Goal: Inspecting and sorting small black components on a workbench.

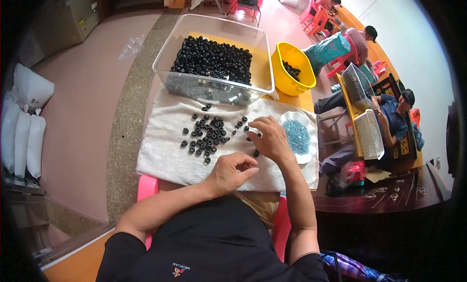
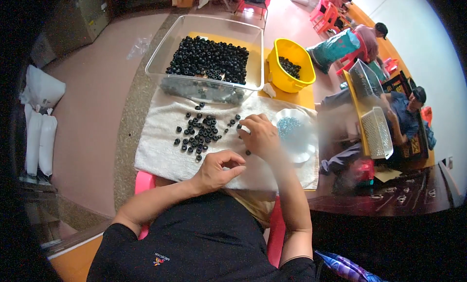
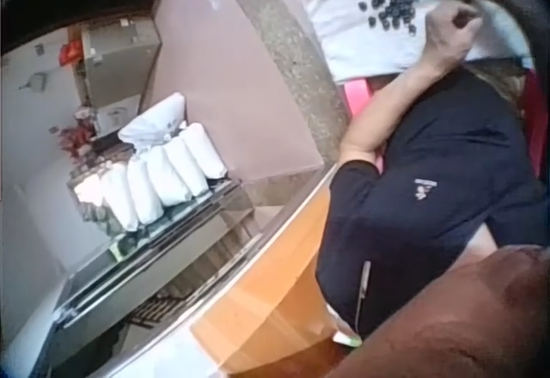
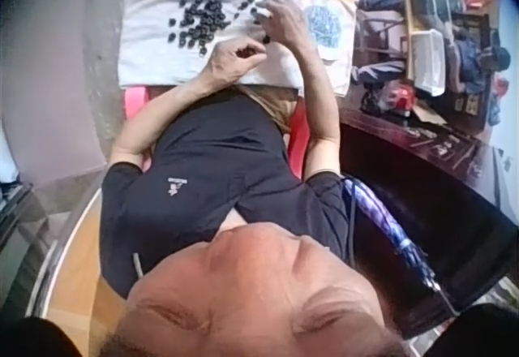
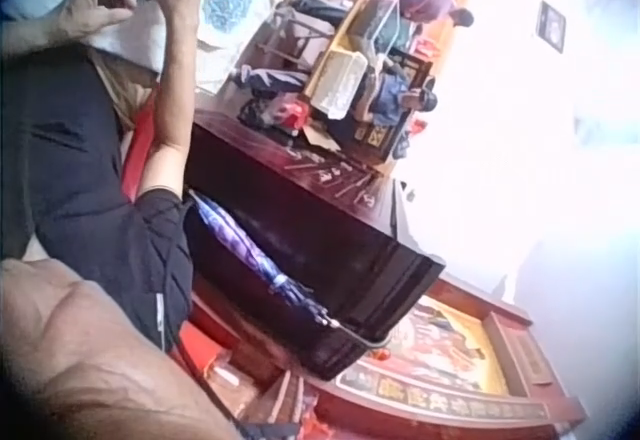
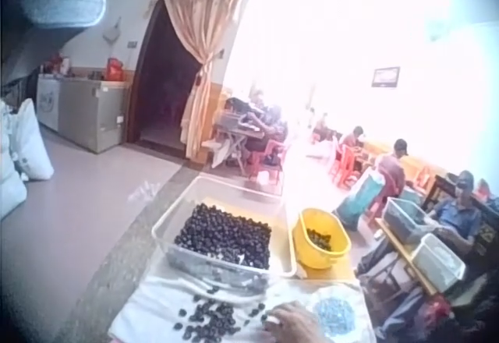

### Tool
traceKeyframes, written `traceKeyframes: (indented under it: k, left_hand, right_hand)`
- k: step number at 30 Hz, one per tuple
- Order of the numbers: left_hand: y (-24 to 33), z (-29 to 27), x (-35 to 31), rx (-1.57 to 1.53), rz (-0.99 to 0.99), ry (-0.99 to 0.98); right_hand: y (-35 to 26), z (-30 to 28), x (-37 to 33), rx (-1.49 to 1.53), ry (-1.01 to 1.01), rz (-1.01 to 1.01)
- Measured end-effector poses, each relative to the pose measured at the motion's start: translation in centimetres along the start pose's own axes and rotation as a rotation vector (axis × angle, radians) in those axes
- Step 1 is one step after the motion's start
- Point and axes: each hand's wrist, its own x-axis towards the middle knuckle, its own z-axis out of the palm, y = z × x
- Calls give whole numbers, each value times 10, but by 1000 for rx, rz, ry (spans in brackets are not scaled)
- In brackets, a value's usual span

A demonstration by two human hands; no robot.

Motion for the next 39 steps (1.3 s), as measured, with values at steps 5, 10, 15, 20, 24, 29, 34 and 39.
traceKeyframes:
  k: [5,10,15,20,24,29,34,39]
  left_hand:
    - [1,3,-2,6,21,-9]
    - [6,2,-2,12,56,0]
    - [7,5,-2,48,98,28]
    - [7,2,-3,29,94,43]
    - [5,3,-3,30,81,43]
    - [2,4,-3,-2,53,58]
    - [0,0,0,-48,-81,79]
    - [-8,-6,8,-320,-116,213]
  right_hand:
    - [-1,12,0,-108,-22,-7]
    - [-10,21,2,-86,-33,-62]
    - [-14,29,5,-183,-120,-170]
    - [-15,24,2,-126,-137,-157]
    - [-6,22,-1,-68,14,-127]
    - [8,28,-4,-144,6,-33]
    - [7,28,-1,-148,-14,11]
    - [-8,14,-8,215,136,67]
